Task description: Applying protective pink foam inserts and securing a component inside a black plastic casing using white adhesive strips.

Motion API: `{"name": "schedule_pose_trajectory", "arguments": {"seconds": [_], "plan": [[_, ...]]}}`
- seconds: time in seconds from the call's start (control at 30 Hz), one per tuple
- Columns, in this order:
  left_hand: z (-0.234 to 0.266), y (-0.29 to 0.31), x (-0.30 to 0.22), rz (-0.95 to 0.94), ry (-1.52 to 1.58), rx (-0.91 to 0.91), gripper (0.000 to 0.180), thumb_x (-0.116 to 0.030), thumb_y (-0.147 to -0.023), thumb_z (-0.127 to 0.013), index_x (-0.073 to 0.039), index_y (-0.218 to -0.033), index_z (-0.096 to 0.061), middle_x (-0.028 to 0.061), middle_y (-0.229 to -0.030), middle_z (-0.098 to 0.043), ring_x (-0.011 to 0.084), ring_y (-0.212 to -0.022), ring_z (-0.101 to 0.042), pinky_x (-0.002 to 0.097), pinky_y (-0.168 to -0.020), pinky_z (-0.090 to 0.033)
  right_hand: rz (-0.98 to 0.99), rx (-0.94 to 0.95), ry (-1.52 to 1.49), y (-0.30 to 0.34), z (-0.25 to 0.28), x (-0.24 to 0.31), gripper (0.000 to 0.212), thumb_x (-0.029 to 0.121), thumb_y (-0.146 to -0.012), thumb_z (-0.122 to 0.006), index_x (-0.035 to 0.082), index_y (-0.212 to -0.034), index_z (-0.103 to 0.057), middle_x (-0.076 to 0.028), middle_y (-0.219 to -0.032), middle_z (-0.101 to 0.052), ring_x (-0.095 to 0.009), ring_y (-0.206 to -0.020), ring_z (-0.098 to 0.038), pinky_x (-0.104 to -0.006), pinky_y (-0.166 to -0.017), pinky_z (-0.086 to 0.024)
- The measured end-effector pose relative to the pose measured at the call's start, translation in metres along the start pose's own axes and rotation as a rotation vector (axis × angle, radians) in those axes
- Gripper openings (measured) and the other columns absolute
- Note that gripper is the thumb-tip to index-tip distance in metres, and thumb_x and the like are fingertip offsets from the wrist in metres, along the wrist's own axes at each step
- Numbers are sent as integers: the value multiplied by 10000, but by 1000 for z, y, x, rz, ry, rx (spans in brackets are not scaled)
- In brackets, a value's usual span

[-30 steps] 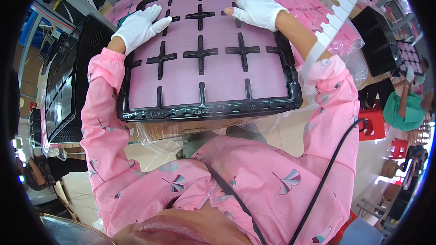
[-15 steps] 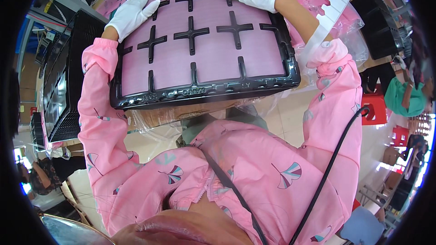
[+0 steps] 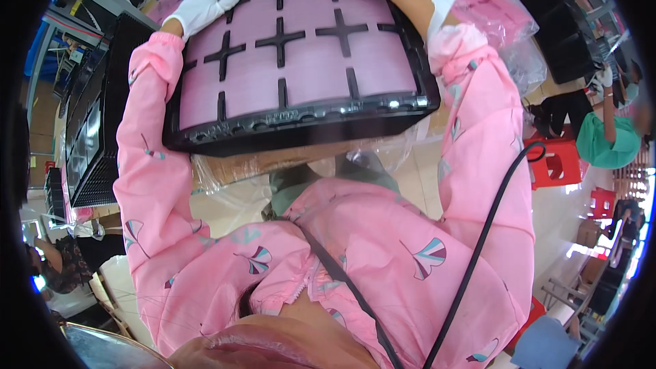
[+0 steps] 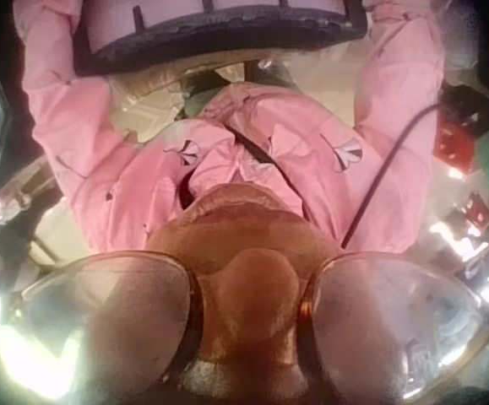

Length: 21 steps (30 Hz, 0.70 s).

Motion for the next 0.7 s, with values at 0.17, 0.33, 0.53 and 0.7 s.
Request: {"name": "schedule_pose_trajectory", "arguments": {"seconds": [0.17, 0.33, 0.53, 0.7], "plan": [[-7, 20, 4, -164, -49, -30, 494, -255, -948, -323, -170, -1427, -242, 198, -1404, -334, 373, -1282, -346, 435, -1054, -286, -187, 99, -167, 24, 0, -14, 711, 533, -920, -309, -78, -1263, -431, -266, -1347, -393, -369, -1266, -371, -355, -1067, -288], [73, 144, -63, -143, 436, -218, 643, -416, -876, -482, -24, -1365, -338, 234, -1389, -350, 358, -1284, -353, 428, -1069, -264, 351, -124, -317, 126, 54, 56, 480, 384, -950, -412, 27, -1268, -458, -174, -1313, -470, -342, -1218, -438, -367, -1013, -358], [75, 205, -110, -133, 205, -143, 879, -659, -817, -412, 52, -1330, -352, 252, -1345, -399, 374, -1251, -392, 430, -1057, -287, 366, 61, -92, 194, 70, 114, 485, 365, -896, -492, -52, -1143, -518, -235, -1250, -494, -379, -1184, -449, -410, -1000, -360], [83, 223, -111, -131, 237, -122, 893, -688, -796, -407, 45, -1306, -398, 250, -1309, -443, 372, -1230, -418, 428, -1052, -295, 415, 173, -180, 206, 78, 111, 455, 347, -888, -499, -55, -1096, -540, -239, -1251, -489, -386, -1179, -445, -410, -993, -366]]}}
Point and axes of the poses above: each hand's wrist, its own y-axis away from the middle knuckle, its own z-axis out of the back of the hand, x = y × z, the point moved 10 cm from there along -y, towards the middle knuckle
